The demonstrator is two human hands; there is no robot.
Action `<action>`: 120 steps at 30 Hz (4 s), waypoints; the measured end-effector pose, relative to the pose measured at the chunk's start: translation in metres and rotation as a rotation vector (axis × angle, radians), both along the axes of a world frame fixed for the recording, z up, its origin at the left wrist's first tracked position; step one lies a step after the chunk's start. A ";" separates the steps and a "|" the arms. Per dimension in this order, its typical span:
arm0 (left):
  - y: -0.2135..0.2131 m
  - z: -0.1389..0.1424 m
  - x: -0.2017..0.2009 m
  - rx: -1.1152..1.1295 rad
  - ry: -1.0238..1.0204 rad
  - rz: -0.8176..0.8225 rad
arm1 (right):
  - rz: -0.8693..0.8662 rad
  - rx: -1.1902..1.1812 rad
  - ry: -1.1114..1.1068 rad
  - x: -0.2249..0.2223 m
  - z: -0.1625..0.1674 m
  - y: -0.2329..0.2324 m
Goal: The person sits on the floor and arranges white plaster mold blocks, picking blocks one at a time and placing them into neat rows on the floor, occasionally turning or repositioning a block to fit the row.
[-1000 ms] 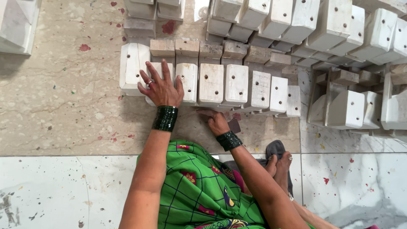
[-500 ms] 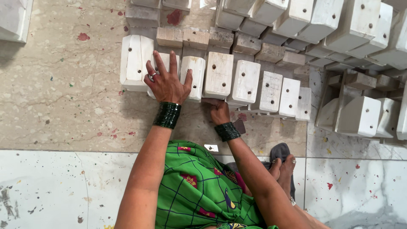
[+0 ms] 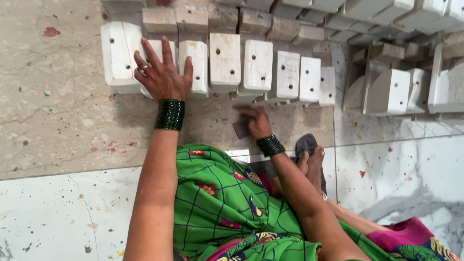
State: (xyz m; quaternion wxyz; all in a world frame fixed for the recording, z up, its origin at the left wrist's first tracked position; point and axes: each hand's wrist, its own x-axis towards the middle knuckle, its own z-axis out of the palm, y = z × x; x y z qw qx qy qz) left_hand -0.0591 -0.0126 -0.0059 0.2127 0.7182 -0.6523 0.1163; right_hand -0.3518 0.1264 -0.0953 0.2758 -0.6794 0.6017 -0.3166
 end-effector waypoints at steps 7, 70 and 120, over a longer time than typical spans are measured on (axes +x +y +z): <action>-0.001 -0.009 0.006 0.024 -0.030 -0.014 | -0.090 0.046 -0.129 -0.048 0.021 0.004; 0.010 0.006 0.026 0.120 0.039 -0.081 | -0.610 -0.195 0.529 -0.232 0.047 0.004; 0.008 0.004 0.017 0.095 0.084 -0.069 | -0.424 -0.259 0.465 -0.172 0.114 -0.008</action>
